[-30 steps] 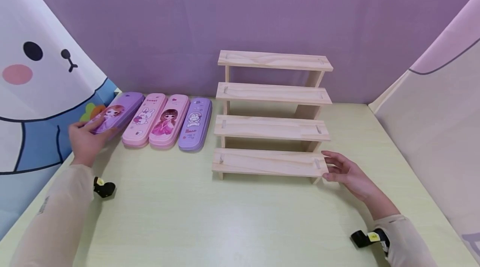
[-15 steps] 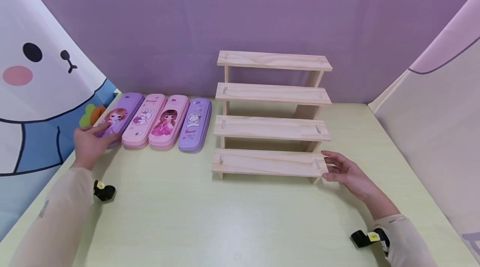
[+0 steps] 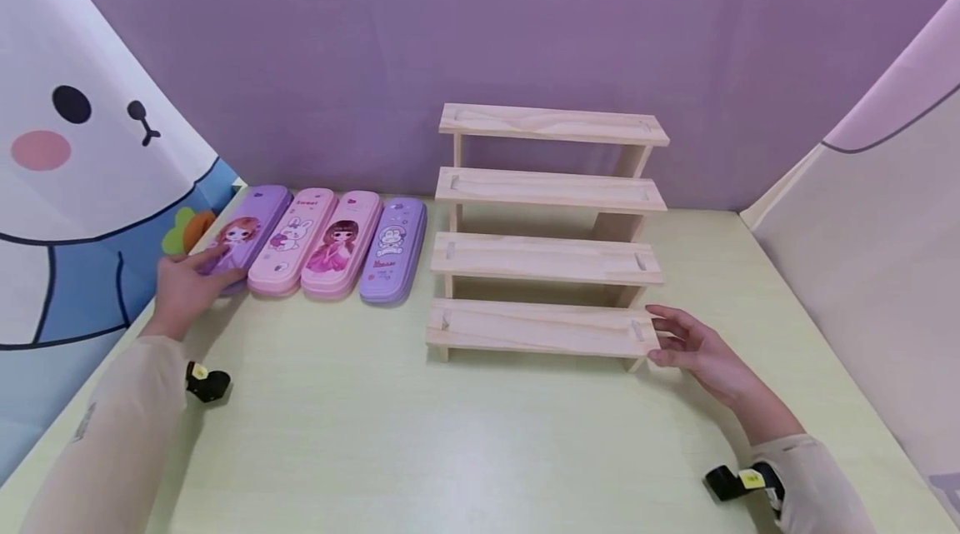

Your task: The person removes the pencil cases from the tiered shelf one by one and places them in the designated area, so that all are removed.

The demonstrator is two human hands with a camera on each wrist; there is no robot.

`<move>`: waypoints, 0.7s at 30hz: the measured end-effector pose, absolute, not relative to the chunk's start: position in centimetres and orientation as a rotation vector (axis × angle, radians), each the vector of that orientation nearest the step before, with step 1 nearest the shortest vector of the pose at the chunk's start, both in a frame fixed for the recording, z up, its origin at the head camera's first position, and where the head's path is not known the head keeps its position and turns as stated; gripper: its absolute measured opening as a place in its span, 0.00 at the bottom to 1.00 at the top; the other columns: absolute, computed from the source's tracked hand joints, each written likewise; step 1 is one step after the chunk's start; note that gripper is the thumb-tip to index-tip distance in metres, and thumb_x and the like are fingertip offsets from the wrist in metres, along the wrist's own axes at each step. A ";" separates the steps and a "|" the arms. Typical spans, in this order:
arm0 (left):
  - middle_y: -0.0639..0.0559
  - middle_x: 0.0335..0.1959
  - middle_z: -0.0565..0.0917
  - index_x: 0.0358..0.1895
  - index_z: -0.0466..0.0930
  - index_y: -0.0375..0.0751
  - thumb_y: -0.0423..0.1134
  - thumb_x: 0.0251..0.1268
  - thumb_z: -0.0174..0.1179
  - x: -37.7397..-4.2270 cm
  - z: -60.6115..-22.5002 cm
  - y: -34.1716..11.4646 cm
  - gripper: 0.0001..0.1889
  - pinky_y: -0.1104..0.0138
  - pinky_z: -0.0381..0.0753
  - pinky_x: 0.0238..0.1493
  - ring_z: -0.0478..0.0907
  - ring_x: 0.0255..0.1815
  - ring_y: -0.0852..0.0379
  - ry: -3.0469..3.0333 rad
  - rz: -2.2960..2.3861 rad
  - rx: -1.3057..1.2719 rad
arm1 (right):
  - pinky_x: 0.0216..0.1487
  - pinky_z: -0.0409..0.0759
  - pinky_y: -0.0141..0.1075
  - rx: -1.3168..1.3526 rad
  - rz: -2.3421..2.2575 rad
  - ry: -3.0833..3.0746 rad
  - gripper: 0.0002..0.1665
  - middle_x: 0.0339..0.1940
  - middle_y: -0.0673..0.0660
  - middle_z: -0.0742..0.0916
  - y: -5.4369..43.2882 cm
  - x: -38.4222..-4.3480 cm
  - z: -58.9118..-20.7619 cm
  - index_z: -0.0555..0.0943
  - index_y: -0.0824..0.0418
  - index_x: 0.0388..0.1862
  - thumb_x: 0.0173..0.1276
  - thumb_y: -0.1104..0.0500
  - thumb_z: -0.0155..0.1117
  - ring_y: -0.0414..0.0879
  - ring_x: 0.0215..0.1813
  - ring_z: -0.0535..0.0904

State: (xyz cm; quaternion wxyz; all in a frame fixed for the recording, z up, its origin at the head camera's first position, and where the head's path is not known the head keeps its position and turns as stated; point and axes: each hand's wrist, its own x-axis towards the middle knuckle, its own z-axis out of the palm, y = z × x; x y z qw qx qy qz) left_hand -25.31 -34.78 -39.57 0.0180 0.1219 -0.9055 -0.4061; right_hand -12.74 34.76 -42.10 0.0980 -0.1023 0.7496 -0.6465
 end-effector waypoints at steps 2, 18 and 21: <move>0.16 0.70 0.40 0.75 0.53 0.37 0.57 0.70 0.57 -25.3 -39.6 -34.9 0.40 0.32 0.52 0.67 0.42 0.69 0.22 -2.837 -1.232 0.360 | 0.48 0.81 0.31 -0.306 -1.909 2.218 0.34 0.54 0.48 0.79 34.8 -12.8 -42.1 0.70 0.52 0.70 0.68 0.73 0.62 0.41 0.51 0.79; 0.12 0.69 0.37 0.77 0.38 0.26 0.61 0.69 0.56 -25.0 -38.0 -34.6 0.52 0.22 0.50 0.58 0.36 0.68 0.15 -3.125 -1.033 0.132 | 0.47 0.81 0.31 -0.416 -1.748 2.304 0.30 0.57 0.42 0.79 36.6 -12.2 -41.1 0.68 0.56 0.71 0.72 0.71 0.56 0.34 0.55 0.78; 0.12 0.68 0.38 0.77 0.38 0.27 0.59 0.68 0.57 -24.9 -37.6 -34.1 0.52 0.22 0.52 0.57 0.39 0.66 0.15 -3.125 -0.983 0.124 | 0.47 0.79 0.29 -0.422 -1.626 2.417 0.28 0.58 0.40 0.79 37.3 -12.1 -40.6 0.66 0.65 0.71 0.74 0.69 0.56 0.32 0.56 0.77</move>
